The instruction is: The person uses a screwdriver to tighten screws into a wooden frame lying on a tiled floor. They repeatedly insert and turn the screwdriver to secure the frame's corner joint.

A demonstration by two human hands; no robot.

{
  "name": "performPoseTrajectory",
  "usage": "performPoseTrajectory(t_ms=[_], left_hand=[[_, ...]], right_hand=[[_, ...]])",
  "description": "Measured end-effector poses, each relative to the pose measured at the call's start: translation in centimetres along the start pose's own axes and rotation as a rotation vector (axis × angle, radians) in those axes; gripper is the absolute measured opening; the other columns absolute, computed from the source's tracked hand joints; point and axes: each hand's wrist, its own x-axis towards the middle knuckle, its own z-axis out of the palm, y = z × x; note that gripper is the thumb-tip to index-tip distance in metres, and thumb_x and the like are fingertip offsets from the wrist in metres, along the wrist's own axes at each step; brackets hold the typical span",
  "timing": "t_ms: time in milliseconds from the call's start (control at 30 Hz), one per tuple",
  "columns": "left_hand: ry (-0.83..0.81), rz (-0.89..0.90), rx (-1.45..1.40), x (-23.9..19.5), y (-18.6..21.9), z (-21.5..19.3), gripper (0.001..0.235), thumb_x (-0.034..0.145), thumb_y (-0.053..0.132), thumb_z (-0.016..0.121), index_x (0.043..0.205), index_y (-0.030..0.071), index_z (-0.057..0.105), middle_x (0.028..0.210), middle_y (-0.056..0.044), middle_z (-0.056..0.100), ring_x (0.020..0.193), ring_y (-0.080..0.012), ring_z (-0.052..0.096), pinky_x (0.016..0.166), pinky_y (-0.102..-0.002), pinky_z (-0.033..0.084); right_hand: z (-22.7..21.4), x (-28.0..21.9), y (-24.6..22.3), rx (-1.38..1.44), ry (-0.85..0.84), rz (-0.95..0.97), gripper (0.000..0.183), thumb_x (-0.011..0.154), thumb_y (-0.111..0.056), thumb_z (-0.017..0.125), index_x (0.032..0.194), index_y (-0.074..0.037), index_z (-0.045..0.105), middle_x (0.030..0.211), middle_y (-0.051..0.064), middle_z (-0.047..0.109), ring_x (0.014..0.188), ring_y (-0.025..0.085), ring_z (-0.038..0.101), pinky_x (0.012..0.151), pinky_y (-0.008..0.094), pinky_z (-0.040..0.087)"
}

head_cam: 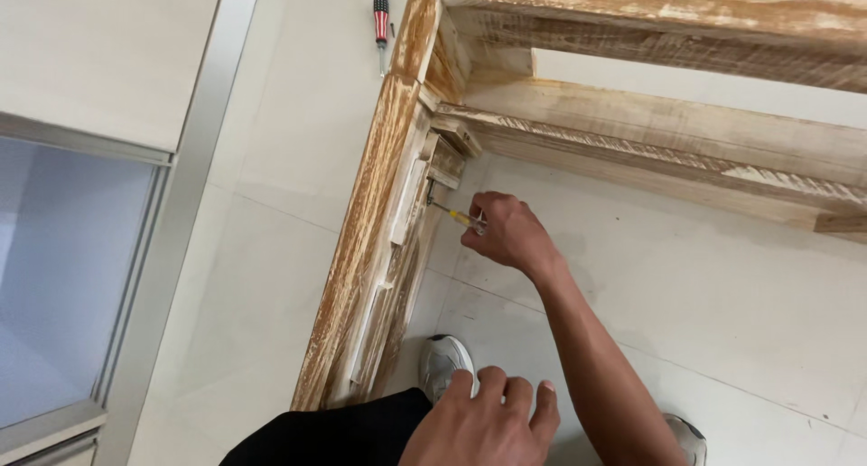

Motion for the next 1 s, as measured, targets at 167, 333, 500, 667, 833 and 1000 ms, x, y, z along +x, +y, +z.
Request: performPoseTrajectory(t_ms=[167, 333, 500, 667, 833, 1000], left_hand=[[-0.001, -0.015, -0.022, 0.1, 0.0, 0.2, 0.022, 0.091, 0.011, 0.066, 0.113, 0.012, 0.07, 0.071, -0.011, 0.059, 0.061, -0.0311, 0.053, 0.053, -0.046, 0.044], [0.076, 0.001, 0.047, -0.1, -0.2, 0.4, 0.017, 0.095, 0.013, 0.07, 0.112, 0.013, 0.067, 0.066, -0.008, 0.052, 0.056, -0.0261, 0.047, 0.051, -0.043, 0.042], [-0.031, 0.021, 0.014, -0.3, -0.2, 0.6, 0.027, 0.096, 0.016, 0.07, 0.122, 0.012, 0.066, 0.069, -0.01, 0.056, 0.057, -0.0287, 0.052, 0.051, -0.044, 0.045], [-0.006, 0.031, 0.023, -0.3, -0.3, 0.7, 0.028, 0.092, 0.014, 0.07, 0.121, 0.013, 0.067, 0.069, -0.009, 0.054, 0.057, -0.0276, 0.049, 0.049, -0.043, 0.043], [-0.008, 0.024, 0.026, -0.3, -0.2, 0.9, 0.028, 0.091, 0.013, 0.069, 0.12, 0.013, 0.066, 0.069, -0.009, 0.056, 0.056, -0.0269, 0.051, 0.049, -0.042, 0.043], [-0.042, 0.029, 0.009, -0.4, -0.3, 0.8, 0.028, 0.094, 0.015, 0.069, 0.122, 0.012, 0.066, 0.07, -0.011, 0.056, 0.058, -0.0283, 0.051, 0.051, -0.044, 0.044]], right_hand=[[0.1, -0.1, -0.4, 0.004, -0.005, -0.001, 0.02, 0.081, -0.022, 0.069, 0.094, -0.008, 0.064, 0.09, 0.009, 0.068, 0.074, 0.027, 0.059, 0.06, 0.04, 0.044], [0.1, 0.0, -0.8, 0.004, -0.012, 0.014, 0.02, 0.082, -0.022, 0.07, 0.096, -0.009, 0.065, 0.092, 0.011, 0.07, 0.072, 0.029, 0.059, 0.059, 0.042, 0.045], [0.3, 0.3, -0.7, -0.004, -0.003, 0.029, 0.019, 0.082, -0.021, 0.069, 0.093, -0.007, 0.062, 0.089, 0.01, 0.069, 0.072, 0.027, 0.059, 0.06, 0.041, 0.045], [-0.3, 0.3, -0.2, 0.021, -0.019, 0.061, 0.02, 0.082, -0.023, 0.068, 0.094, -0.007, 0.064, 0.092, 0.009, 0.07, 0.076, 0.027, 0.061, 0.062, 0.041, 0.046], [-0.1, 0.4, -0.1, 0.017, -0.004, 0.045, 0.022, 0.081, -0.024, 0.068, 0.095, -0.007, 0.065, 0.092, 0.008, 0.069, 0.077, 0.026, 0.06, 0.064, 0.04, 0.046], [0.7, 0.7, 0.3, -0.039, 0.053, 0.001, 0.019, 0.082, -0.023, 0.067, 0.091, -0.007, 0.063, 0.087, 0.008, 0.068, 0.07, 0.029, 0.059, 0.061, 0.041, 0.045]])
